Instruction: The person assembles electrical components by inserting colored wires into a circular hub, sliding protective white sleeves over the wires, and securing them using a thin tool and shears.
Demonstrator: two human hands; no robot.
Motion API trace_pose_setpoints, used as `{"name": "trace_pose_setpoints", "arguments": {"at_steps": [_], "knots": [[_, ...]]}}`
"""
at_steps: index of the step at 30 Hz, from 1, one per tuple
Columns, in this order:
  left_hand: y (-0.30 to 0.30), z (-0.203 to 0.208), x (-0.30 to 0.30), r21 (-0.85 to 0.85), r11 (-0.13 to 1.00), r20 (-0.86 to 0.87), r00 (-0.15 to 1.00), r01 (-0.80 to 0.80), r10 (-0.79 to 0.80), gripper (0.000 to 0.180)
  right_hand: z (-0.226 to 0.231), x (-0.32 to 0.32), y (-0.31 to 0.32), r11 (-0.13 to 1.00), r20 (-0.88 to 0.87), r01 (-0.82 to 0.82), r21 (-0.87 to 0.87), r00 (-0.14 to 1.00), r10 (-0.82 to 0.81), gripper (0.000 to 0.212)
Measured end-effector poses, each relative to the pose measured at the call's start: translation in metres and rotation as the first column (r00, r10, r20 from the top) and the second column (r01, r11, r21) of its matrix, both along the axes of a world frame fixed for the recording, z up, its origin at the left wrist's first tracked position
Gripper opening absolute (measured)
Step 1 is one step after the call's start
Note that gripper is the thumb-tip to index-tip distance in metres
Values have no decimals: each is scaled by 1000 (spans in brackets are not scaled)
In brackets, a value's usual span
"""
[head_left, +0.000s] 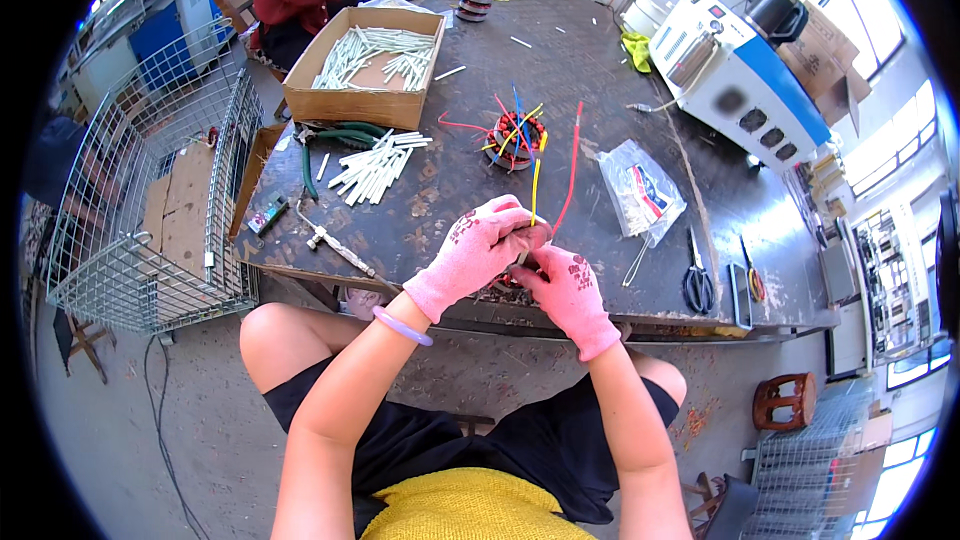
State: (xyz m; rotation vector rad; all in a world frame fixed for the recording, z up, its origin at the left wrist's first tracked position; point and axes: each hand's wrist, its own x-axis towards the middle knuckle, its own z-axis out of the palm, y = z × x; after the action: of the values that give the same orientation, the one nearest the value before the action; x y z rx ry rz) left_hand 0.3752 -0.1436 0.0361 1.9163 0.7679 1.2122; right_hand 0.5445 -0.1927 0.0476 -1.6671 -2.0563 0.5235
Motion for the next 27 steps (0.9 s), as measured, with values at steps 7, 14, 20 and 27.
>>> {"name": "trace_pose_setpoints", "arguments": {"at_steps": [7, 14, 20, 27], "knots": [[-2, 10, 5, -47, 999, 6, 1000, -9, 9, 19, -10, -8, -2, 996, -13, 83, 14, 996, -83, 23], [7, 8, 3, -216, 973, 73, 995, 82, -68, 18, -9, 6, 1, 1000, -54, -6, -16, 999, 5, 22], [4, -51, -11, 306, 946, -393, 919, 102, 28, 37, -20, 21, -12, 995, -86, 46, 83, 996, -39, 19], [-30, -49, 4, 261, 963, -399, 902, -63, 167, 49, -23, 36, -29, 998, -275, 52, 40, 961, -39, 17]]}}
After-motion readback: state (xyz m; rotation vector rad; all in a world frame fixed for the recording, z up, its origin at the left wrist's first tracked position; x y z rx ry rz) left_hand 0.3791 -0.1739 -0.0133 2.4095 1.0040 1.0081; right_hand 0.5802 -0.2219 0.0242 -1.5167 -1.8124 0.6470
